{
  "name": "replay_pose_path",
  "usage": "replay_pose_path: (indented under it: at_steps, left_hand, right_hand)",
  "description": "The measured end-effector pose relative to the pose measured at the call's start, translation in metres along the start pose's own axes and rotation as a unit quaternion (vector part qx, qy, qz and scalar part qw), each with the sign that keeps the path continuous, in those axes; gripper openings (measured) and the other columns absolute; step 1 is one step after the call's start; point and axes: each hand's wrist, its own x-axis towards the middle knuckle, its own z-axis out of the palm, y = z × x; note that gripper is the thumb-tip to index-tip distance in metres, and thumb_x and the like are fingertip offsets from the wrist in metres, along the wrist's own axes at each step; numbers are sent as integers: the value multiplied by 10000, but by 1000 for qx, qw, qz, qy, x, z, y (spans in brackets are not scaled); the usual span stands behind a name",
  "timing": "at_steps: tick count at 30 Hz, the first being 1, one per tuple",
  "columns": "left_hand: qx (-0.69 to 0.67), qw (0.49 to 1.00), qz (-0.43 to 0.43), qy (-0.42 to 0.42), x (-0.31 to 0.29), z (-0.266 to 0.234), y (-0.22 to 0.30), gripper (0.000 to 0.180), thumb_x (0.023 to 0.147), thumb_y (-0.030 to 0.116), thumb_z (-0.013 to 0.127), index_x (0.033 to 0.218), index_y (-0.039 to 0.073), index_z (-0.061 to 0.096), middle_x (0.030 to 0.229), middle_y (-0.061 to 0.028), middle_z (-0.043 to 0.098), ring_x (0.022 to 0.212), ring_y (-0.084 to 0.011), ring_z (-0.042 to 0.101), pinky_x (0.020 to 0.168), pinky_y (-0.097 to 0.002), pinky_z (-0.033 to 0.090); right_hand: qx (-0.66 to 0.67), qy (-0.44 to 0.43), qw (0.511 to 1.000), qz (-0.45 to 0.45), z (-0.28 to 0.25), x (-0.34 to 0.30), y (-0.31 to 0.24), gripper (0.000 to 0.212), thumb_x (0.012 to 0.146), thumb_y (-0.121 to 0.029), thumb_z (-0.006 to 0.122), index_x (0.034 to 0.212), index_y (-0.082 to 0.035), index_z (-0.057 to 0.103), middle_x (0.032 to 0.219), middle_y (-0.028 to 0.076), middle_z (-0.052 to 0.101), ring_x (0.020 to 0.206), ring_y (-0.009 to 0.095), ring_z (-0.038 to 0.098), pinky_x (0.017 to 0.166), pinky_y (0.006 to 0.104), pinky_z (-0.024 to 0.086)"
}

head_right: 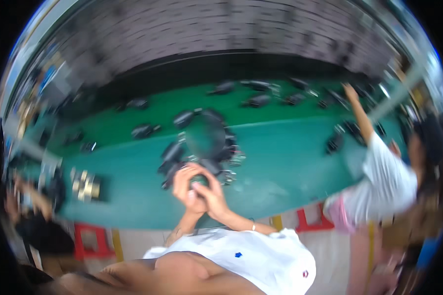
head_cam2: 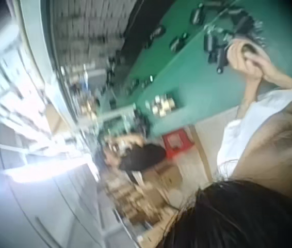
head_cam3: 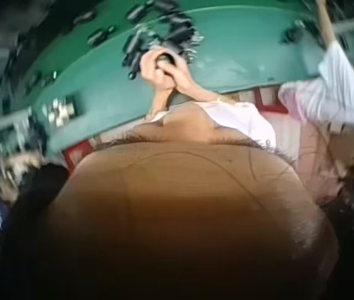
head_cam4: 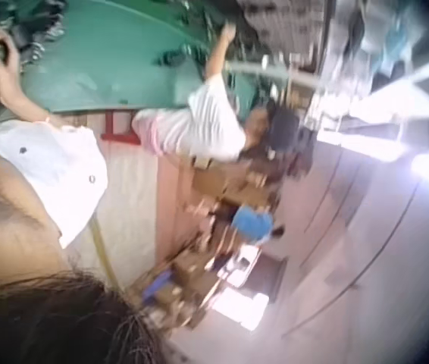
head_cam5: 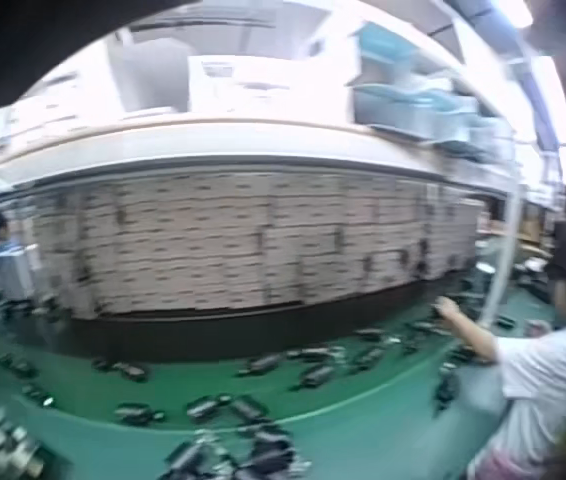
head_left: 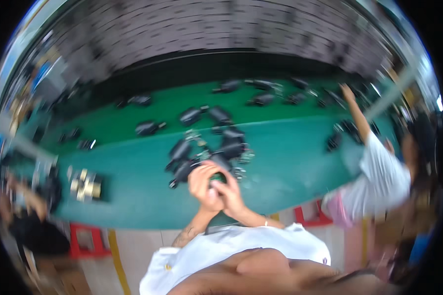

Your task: Assembling electronic components and circuit boards into plastic housings on a production line.

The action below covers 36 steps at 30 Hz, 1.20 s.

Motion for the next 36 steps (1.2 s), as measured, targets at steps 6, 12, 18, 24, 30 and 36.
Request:
replay_pose_path:
  at_steps: [6, 12, 18, 24, 30, 36]
  left_hand:
    - [-37, 998, 15, -48, -2, 11, 14, 432, 850, 326, 382, 977, -5, 630, 976, -175, 639, 846, -307, 578, 851, -419, 459]
    - [66, 996, 11, -51, -11, 12, 28, 456, 866, 321, 375, 1073, -15, 606, 1066, -179, 629, 976, -335, 541, 953, -445, 376]
    - [66, 989, 92, -95, -4, 6, 36, 452, 854, 307, 407, 1094, -20, 606, 1028, -172, 641, 912, -339, 569, 908, -436, 414]
    - [-78, 986, -35, -142, -16, 0, 45, 425, 819, 259, 443, 1080, -29, 614, 981, -176, 645, 844, -332, 591, 810, -413, 464]
    - [-62, 984, 17, -163, -29, -17, 53, 394, 758, 213, 453, 999, -29, 648, 922, -170, 663, 783, -320, 600, 739, -386, 484]
    - [-76, 978, 16, -193, -42, -32, 48, 385, 745, 228, 471, 958, -32, 659, 897, -177, 646, 726, -320, 594, 656, -392, 483]
  right_hand:
    - [-61, 9, 994, -93, -11, 0, -8, 445, 843, -48, 549, 1283, 5, 506, 1366, 161, 497, 1253, 259, 468, 1093, 363, 333]
    - [-53, -10, 994, -93, -27, 2, -6, 418, 862, -70, 572, 1273, -4, 527, 1271, 115, 563, 1164, 194, 514, 1011, 296, 388]
    - [-41, 24, 999, -7, -38, -21, -14, 386, 868, -59, 569, 1251, -16, 545, 1221, 83, 581, 1068, 155, 541, 937, 255, 420]
    - [-7, 20, 998, -66, -24, -35, -12, 437, 841, 10, 543, 1276, -30, 518, 1175, 54, 577, 1008, 106, 536, 876, 213, 424]
    - [122, 32, 992, -29, -21, -61, 14, 533, 863, -24, 557, 1379, -65, 433, 1201, 74, 556, 1041, 126, 547, 884, 242, 436]
    - [175, 135, 975, 27, 0, -88, 15, 515, 859, 6, 550, 1359, -64, 449, 1235, 66, 534, 1040, 108, 535, 891, 213, 412]
